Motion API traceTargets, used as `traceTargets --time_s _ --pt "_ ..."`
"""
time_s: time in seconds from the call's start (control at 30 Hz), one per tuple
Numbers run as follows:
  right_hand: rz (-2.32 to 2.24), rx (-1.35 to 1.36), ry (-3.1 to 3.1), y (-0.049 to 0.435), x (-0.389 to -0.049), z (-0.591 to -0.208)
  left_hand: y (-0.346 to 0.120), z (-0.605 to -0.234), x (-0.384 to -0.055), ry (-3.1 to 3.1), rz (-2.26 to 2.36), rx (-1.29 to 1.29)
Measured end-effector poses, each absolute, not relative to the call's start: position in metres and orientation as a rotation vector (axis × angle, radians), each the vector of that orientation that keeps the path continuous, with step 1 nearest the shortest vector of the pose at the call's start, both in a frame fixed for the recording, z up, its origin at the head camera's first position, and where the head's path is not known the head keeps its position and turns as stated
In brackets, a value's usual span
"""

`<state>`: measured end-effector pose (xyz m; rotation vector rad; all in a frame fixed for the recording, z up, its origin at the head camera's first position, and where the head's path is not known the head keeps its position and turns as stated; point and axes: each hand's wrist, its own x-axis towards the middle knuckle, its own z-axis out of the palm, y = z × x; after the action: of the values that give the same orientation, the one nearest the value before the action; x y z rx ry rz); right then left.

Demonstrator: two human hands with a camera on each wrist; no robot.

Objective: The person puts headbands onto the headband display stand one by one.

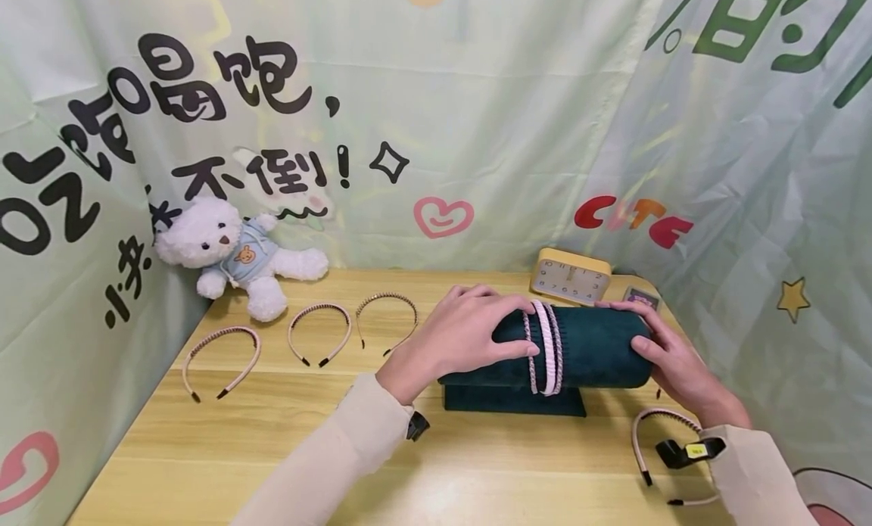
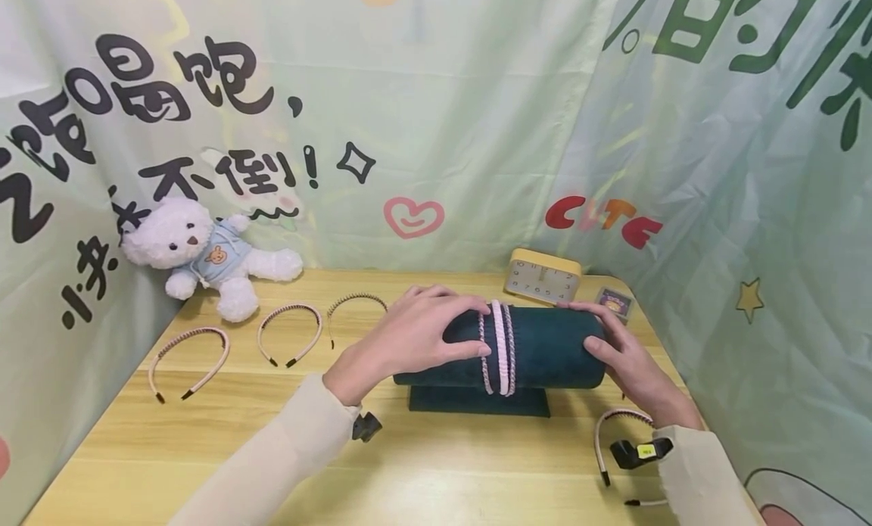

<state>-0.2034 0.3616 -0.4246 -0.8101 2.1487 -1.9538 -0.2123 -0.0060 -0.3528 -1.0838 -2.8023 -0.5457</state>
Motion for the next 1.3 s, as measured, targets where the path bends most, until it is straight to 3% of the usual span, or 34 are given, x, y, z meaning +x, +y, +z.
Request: traceTargets --time_s 0.53,1.3 --pt "-1.976 -0.833 2.125 0.36 -0.202 -0.423 -0.033 -0.354 -0.223 -2.668 -0.73 -1.16" --pt "-1.953 -0.785 2.148 0.36 -0.203 -0.422 -0.232 -0.387 -0.249 -2.595 -0.927 -0.749"
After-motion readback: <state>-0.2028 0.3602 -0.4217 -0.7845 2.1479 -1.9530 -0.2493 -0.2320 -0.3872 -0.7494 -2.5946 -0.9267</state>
